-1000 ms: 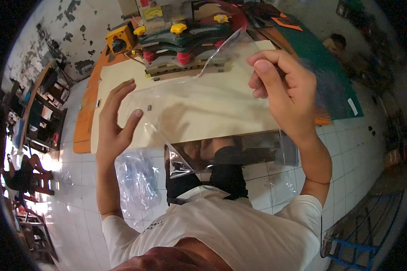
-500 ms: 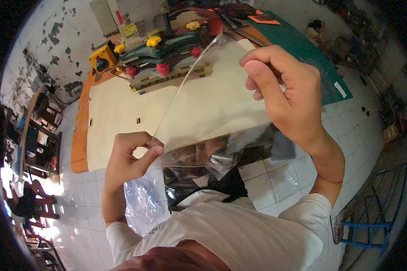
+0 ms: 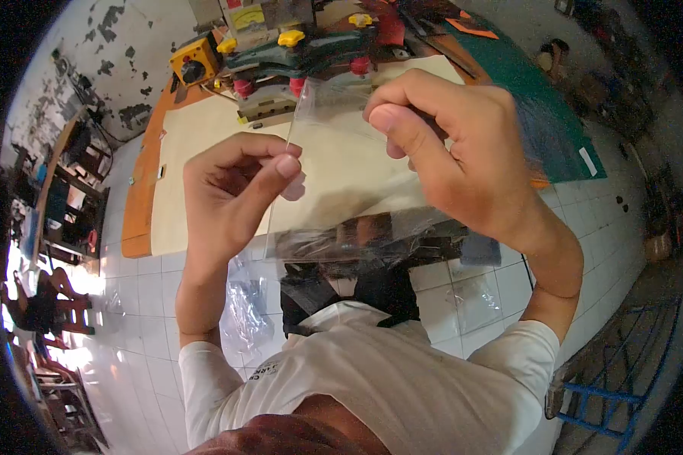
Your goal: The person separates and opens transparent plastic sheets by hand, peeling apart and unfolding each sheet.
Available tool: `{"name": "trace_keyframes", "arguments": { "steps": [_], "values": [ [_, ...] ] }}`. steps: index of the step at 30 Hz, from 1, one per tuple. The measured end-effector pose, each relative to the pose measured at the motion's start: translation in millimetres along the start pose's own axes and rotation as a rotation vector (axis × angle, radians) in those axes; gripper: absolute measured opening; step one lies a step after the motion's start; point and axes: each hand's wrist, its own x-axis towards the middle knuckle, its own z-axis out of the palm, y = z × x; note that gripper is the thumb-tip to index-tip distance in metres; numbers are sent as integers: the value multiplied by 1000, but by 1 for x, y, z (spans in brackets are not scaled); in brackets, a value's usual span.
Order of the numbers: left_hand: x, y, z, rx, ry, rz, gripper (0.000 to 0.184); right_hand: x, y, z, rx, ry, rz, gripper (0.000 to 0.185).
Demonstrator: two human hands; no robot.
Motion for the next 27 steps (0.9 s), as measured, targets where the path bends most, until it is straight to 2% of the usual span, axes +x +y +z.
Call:
{"name": "trace_keyframes", "arguments": {
  "steps": [7,11,16,23,27],
  "values": [
    [3,-2,-6,-58,83,9,12,7,0,2,21,-32,49,18],
    [9,-2,-2,-18,77,49,13,7,-2,10,24,-124,95,17],
    [9,-2,-4,-45,51,-18,16,7,0,15,54,-137,102,18],
    [12,-1,-2,-37,51,9,14,9,4,17,165,-211,165,18],
    [14,-3,-2,-58,44,-15,12,11,9,17,55,-213,85,16]
  ]
}}
